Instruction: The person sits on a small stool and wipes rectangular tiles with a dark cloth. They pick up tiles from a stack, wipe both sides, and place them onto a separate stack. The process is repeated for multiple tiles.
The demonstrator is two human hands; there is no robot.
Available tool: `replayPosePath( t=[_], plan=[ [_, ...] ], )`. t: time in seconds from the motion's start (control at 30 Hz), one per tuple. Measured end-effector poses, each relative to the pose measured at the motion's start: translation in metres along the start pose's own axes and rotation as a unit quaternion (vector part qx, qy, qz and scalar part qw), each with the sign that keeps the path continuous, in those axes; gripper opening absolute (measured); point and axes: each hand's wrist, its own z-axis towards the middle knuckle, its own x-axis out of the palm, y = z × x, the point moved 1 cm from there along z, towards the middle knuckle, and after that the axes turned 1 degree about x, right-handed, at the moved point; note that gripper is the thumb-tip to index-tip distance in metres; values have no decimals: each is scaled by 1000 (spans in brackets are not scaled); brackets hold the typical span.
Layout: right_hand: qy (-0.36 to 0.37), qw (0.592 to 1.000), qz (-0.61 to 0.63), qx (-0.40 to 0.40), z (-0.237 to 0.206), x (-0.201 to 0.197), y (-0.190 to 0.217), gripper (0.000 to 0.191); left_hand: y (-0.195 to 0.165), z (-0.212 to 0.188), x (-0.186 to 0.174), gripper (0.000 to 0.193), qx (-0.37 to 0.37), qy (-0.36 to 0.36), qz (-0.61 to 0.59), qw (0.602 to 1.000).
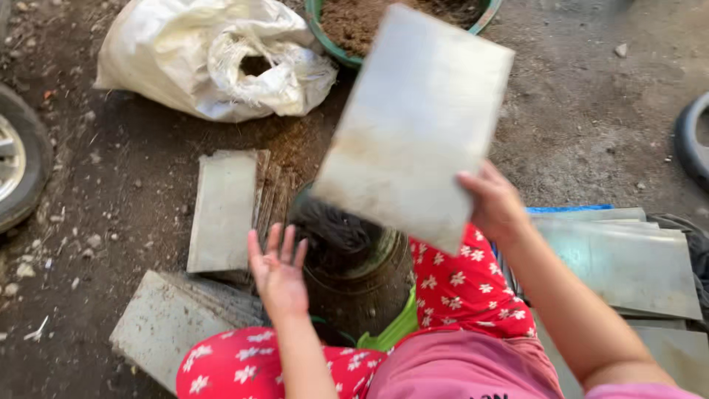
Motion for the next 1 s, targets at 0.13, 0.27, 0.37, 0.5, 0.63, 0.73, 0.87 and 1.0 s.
replayPosePath(
  t=[0.13, 0.27, 0.37, 0.5, 0.63, 0.73, 0.87, 1.0],
  plan=[
    [-92, 992, -48, -65, -16, -111, 45, 53, -19, 16, -45, 62, -23, -204, 49, 978],
    [-196, 975, -67, -80, -60, -213, 20, 60, -18, 13, -83, 57, -21, -324, 48, 945],
    [-288, 954, -58, -67, -94, -267, -18, 70, -12, 12, -96, 55, -24, -310, 66, 948],
    [-361, 931, -21, -48, -133, -287, -63, 68, -7, 19, -99, 53, -34, -311, 76, 947],
    [-358, 931, 5, -69, -147, -280, -90, 67, -10, 22, -97, 53, -39, -323, 74, 943],
    [-421, 905, -53, -26, -139, -285, -92, 62, -24, 21, -94, 55, -28, -324, 80, 942],
    [-524, 792, -309, 45, -101, -296, -68, 57, -71, 24, -88, 57, 15, -322, 94, 942],
    [-429, 723, -504, -198, -23, -267, -34, 54, -144, 37, -82, 58, 70, -308, 175, 932]
  ],
)
